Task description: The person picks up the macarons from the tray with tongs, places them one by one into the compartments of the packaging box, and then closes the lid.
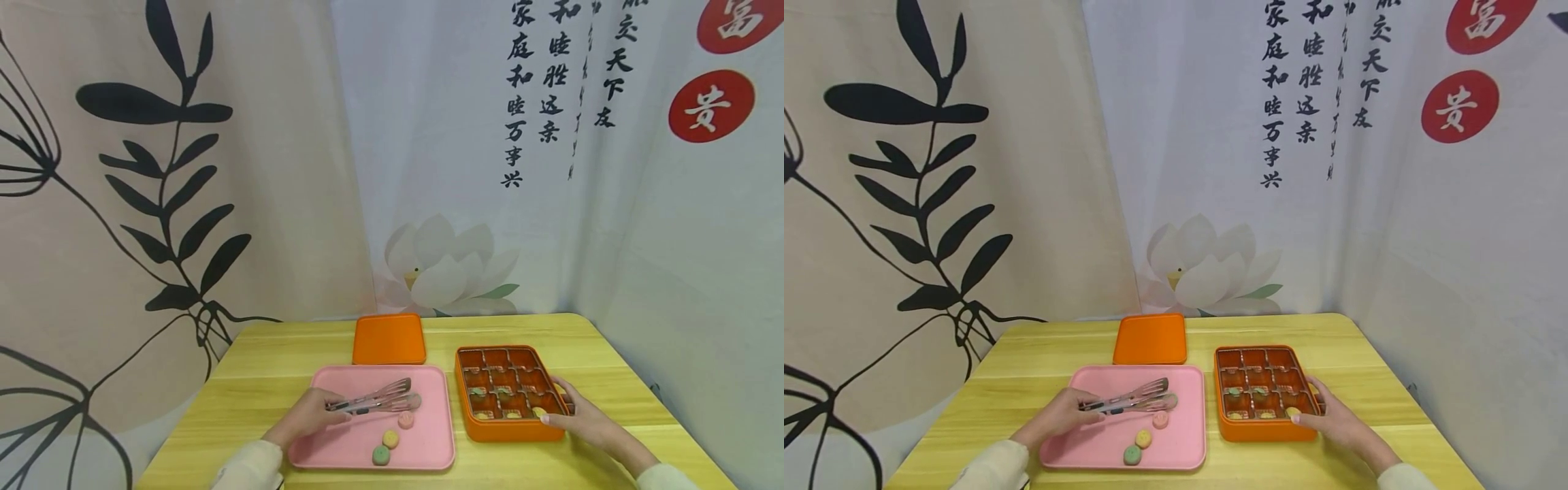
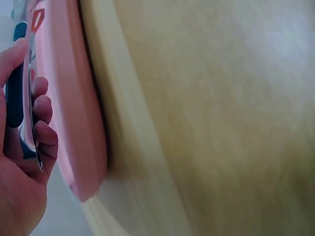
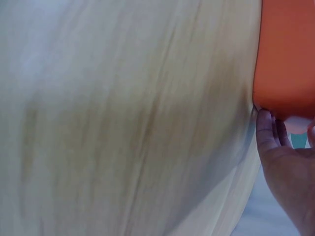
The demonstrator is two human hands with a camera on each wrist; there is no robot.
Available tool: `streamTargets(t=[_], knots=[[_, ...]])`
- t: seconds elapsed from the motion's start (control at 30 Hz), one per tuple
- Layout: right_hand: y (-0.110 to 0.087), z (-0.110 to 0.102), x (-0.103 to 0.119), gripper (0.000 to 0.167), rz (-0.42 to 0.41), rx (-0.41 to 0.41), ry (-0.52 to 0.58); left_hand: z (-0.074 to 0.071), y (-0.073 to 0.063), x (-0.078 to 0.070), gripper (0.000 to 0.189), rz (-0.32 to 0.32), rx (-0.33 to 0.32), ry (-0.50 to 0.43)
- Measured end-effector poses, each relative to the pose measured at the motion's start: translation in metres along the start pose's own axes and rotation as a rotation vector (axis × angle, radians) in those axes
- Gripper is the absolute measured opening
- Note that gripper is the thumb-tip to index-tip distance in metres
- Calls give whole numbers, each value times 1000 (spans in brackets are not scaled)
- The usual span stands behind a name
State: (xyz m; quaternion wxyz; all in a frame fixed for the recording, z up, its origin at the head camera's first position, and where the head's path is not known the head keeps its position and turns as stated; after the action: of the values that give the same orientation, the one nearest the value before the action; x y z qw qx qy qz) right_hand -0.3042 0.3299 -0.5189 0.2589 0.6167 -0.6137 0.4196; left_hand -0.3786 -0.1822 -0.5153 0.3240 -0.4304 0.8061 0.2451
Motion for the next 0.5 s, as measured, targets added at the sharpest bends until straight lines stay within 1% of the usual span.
streamTargets(t=[0.07, 0.13, 0.33, 0.5], knots=[[-1, 0, 1, 93, -10, -1, 9, 1, 1, 0, 19, 19, -9, 29], [-2, 0, 1, 93, -16, 0, 11, 2, 2, 0, 17, 22, -15, 29], [-2, 0, 1, 93, -20, -2, 5, 6, 3, 3, 12, -13, -24, -8], [-2, 0, 1, 92, -19, -1, -1, 7, 4, 4, 16, -34, -20, -24]])
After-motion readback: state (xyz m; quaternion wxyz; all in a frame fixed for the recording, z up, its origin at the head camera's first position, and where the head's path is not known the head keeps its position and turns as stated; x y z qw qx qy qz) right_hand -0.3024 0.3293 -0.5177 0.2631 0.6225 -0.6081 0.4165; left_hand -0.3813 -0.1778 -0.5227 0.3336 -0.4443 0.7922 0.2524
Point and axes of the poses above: each hand's wrist, its own y-axis towards the middle knuckle, its own z-axis out of the palm, x = y × z, the point moved 7 cm from there along y, towards the middle knuckle, and after that the axes turned 2 degrees about z, right-handed, at the moved point
